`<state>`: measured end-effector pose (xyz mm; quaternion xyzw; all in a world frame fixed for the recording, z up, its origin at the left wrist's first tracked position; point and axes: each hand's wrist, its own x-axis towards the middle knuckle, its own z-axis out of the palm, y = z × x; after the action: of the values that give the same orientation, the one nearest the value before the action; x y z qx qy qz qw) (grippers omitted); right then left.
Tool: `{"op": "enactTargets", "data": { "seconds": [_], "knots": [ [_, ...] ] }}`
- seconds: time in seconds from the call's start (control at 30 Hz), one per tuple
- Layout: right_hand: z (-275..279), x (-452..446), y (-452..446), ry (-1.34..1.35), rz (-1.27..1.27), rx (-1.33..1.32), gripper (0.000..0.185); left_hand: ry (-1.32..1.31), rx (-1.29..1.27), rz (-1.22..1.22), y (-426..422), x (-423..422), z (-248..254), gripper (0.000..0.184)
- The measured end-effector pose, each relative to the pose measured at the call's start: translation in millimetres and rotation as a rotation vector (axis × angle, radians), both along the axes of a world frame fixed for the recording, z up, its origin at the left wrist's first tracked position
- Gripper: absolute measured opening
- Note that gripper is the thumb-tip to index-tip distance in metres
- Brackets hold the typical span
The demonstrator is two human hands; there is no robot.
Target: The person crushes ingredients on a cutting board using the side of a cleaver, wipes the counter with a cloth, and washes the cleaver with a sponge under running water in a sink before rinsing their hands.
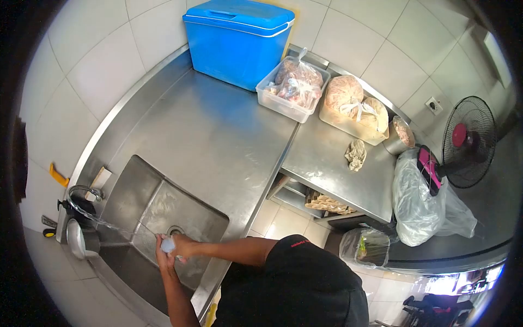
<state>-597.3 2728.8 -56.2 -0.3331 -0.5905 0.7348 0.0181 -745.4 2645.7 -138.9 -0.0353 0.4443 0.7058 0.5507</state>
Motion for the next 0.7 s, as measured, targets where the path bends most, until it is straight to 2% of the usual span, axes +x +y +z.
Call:
{"op": "enactTargets", "data": {
  "seconds": [0.13,0.17,0.2,0.27,0.3,0.33,0.4,0.43,0.5,0.53,0.6,0.63,0.7],
  "knots": [
    [12,6,25,0.05,0.109,0.036,0.036,0.0,-0.056,0.055,11,3,15,0.018],
    [17,10,36,0.096,0.204,0.09,0.036,0.042,-0.092,0.064,9,3,18,0.017],
    [22,11,40,0.146,0.311,0.136,0.036,0.03,-0.055,-0.027,6,0,19,0.018],
    [-38,7,51,0.251,0.302,0.469,0.037,0.015,-0.052,-0.126,7,-5,5,0.02],
    [-30,15,56,0.178,0.217,0.198,0.038,0.124,-0.176,-0.059,11,14,40,0.023],
    [-21,25,61,0.176,0.103,0.167,0.04,0.143,-0.043,-0.116,-1,5,10,0.021],
    [-54,25,69,0.175,-0.082,-0.167,0.052,0.202,-0.136,-0.051,-6,23,49,0.022],
    [-38,25,67,-0.043,-0.163,-0.126,0.063,0.26,-0.133,-0.11,-8,22,53,0.024],
    [-77,9,70,0.077,-0.274,-0.513,0.068,0.412,-0.258,-0.137,-7,29,70,0.023],
    [-78,-2,61,0.065,-0.242,-0.527,0.068,0.405,-0.278,-0.107,-6,32,72,0.023],
    [-76,-17,45,0.2,-0.275,-0.67,0.069,0.479,-0.318,-0.254,-3,38,72,0.022],
    [-73,-23,37,0.19,-0.27,-0.666,0.069,0.47,-0.315,-0.247,-3,40,67,0.022],
    [-63,-41,23,0.137,-0.158,-0.292,0.063,0.783,-0.361,-0.528,-3,37,60,0.023]
  ]
}}
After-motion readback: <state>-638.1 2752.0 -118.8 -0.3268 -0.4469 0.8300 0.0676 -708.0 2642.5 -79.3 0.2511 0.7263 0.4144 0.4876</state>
